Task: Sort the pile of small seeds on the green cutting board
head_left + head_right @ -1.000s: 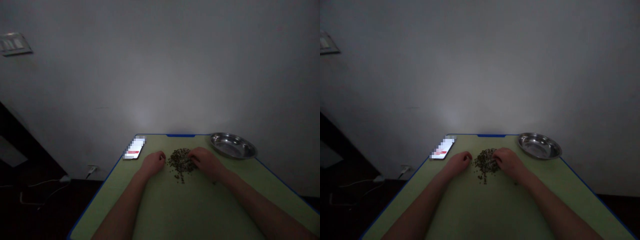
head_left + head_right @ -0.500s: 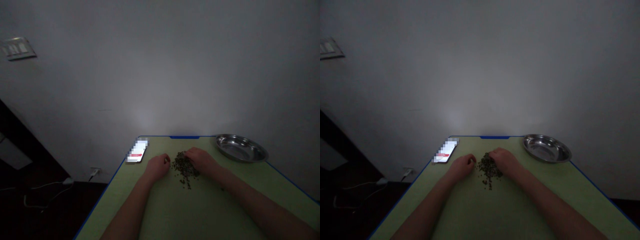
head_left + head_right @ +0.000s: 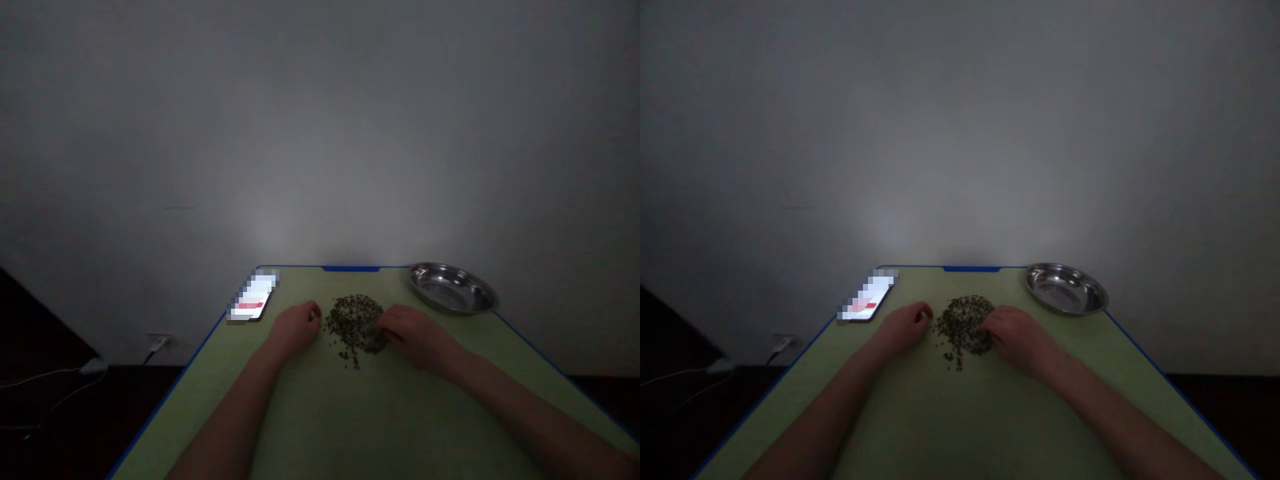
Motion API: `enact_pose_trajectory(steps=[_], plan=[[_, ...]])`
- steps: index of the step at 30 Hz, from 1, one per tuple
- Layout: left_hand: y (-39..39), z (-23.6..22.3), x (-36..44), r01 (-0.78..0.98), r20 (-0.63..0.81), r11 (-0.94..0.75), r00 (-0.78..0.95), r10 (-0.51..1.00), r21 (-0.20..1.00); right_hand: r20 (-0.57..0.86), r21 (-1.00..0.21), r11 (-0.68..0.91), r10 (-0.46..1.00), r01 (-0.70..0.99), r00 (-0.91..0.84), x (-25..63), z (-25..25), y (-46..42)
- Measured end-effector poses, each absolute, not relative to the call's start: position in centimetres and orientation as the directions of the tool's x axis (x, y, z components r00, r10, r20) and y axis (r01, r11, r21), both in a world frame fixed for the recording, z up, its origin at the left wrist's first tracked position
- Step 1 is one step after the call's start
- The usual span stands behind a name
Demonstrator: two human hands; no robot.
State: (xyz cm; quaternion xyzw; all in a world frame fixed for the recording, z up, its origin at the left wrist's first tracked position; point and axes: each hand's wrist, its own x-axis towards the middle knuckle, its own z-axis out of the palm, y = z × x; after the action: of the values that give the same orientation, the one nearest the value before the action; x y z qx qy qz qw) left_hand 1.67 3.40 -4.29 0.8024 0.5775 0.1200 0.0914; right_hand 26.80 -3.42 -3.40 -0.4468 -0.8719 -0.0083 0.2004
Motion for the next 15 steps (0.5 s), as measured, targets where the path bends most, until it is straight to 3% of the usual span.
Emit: enact_pose_trajectory(steps=[7,15], plan=[[3.2,-4.0,1.8,0.905,0.079,-0.308,0.298,0.951,0.294,0.439,-0.228,0.572,0.783,0.788,-0.441,27.4,-2.8,-3.7],[3.2,-3.7,1.9,0.912,0.059,-0.294,0.29,0.955,0.287,0.385,-0.205,0.583,0.787,0.786,-0.483,27.1,-3.9,-4.3]])
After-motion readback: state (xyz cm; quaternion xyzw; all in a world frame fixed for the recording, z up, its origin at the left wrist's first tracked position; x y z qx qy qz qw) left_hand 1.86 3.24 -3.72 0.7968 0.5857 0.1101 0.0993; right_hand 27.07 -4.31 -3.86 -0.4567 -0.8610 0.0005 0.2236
